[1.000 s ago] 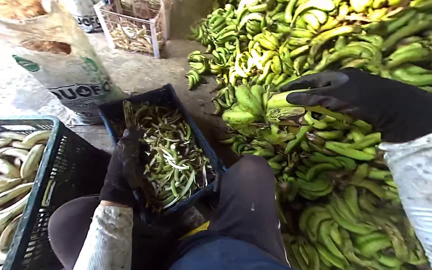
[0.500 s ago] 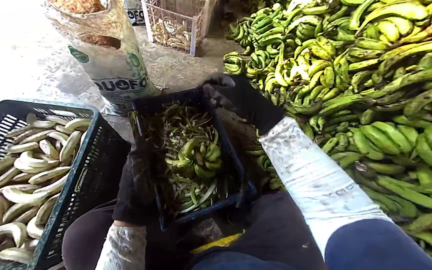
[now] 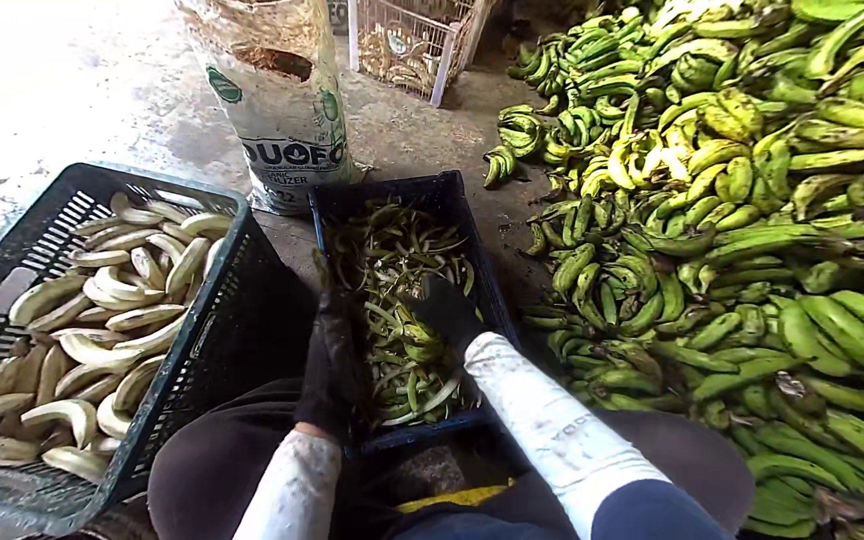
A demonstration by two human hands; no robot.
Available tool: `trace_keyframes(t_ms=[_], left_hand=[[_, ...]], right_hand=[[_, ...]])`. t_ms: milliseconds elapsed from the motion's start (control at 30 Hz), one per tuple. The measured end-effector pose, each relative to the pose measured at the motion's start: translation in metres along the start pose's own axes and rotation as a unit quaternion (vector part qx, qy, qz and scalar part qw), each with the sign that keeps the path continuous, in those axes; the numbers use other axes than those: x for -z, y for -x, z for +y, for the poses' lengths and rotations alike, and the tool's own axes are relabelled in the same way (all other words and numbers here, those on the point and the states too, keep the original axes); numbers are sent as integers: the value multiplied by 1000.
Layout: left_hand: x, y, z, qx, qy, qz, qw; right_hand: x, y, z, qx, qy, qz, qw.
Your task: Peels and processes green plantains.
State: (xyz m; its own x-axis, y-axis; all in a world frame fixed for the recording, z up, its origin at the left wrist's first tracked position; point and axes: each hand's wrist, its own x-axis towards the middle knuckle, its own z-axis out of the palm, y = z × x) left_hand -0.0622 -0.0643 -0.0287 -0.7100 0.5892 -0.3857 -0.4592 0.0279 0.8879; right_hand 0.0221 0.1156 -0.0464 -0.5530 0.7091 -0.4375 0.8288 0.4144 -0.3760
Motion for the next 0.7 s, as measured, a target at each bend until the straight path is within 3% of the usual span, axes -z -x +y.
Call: trace_keyframes(t_ms=[133,267,400,533,700], left_hand=[[-22,-6,-47,130,-26,18,991],[-37,-6,-85,209,-34,22,977],[-57,-14,-109,248,-10,41,968],[-74,-19,-119,261,-16,35,965],[-78,-22,-132,262,-60,38,963]], right_hand=[[-31,2,0,-58,56,17,997],[-39,13,24,-49,41,-7,998],[-39,21,47,-7,-135,23,991],[-50,26,66,17,-299,27,954],[-57,17,72,-32,-519,102,848]])
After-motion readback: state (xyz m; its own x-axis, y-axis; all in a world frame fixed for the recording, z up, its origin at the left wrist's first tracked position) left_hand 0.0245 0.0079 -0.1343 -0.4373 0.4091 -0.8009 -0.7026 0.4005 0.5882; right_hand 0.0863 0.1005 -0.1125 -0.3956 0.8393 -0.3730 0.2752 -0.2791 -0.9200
